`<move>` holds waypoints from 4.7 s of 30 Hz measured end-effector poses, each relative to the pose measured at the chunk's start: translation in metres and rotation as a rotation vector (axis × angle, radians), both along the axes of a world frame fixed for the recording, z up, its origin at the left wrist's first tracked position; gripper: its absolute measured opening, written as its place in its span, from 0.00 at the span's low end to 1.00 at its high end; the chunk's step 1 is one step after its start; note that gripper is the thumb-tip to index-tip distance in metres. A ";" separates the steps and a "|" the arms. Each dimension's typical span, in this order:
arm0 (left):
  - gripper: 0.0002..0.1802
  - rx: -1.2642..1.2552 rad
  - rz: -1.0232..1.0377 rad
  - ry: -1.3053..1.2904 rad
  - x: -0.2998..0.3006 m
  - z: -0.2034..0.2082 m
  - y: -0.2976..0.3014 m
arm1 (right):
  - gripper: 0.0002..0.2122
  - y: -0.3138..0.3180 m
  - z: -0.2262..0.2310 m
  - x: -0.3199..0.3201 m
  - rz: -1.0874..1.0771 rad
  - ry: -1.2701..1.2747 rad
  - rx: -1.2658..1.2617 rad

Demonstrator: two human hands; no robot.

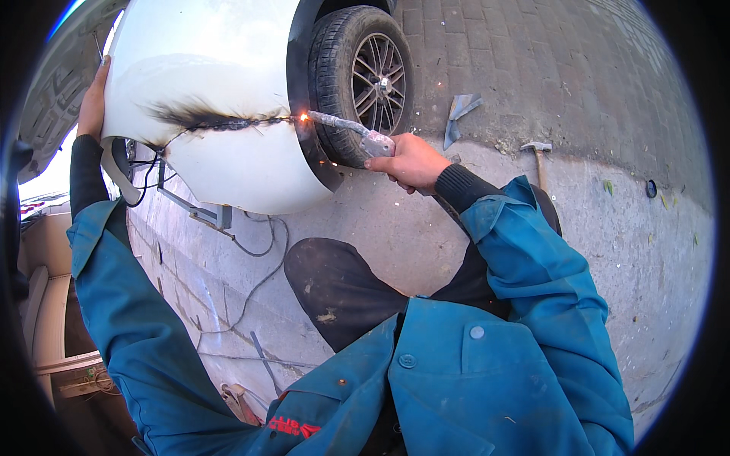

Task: The person welds a damaged area on the front fender of a white car using a handheld welding torch. They hold the fender with one hand and guide the torch along the seam with the other, producing sparks. The person briefly pauses to pick up a hammer and then resumes welding.

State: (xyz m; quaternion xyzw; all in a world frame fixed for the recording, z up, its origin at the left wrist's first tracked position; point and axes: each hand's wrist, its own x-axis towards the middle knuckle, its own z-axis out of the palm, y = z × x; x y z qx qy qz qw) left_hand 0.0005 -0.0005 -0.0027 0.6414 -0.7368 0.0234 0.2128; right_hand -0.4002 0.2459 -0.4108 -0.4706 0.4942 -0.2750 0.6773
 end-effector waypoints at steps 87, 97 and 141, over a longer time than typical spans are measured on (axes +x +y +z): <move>0.48 0.012 -0.012 -0.007 -0.005 0.001 0.004 | 0.18 -0.003 -0.002 0.002 0.003 -0.013 -0.003; 0.50 0.016 0.014 0.009 -0.010 0.001 0.009 | 0.17 -0.002 0.000 0.001 0.006 -0.030 -0.008; 0.47 -0.086 -0.063 -0.178 -0.002 0.000 0.002 | 0.17 -0.004 -0.002 0.000 0.009 -0.003 0.004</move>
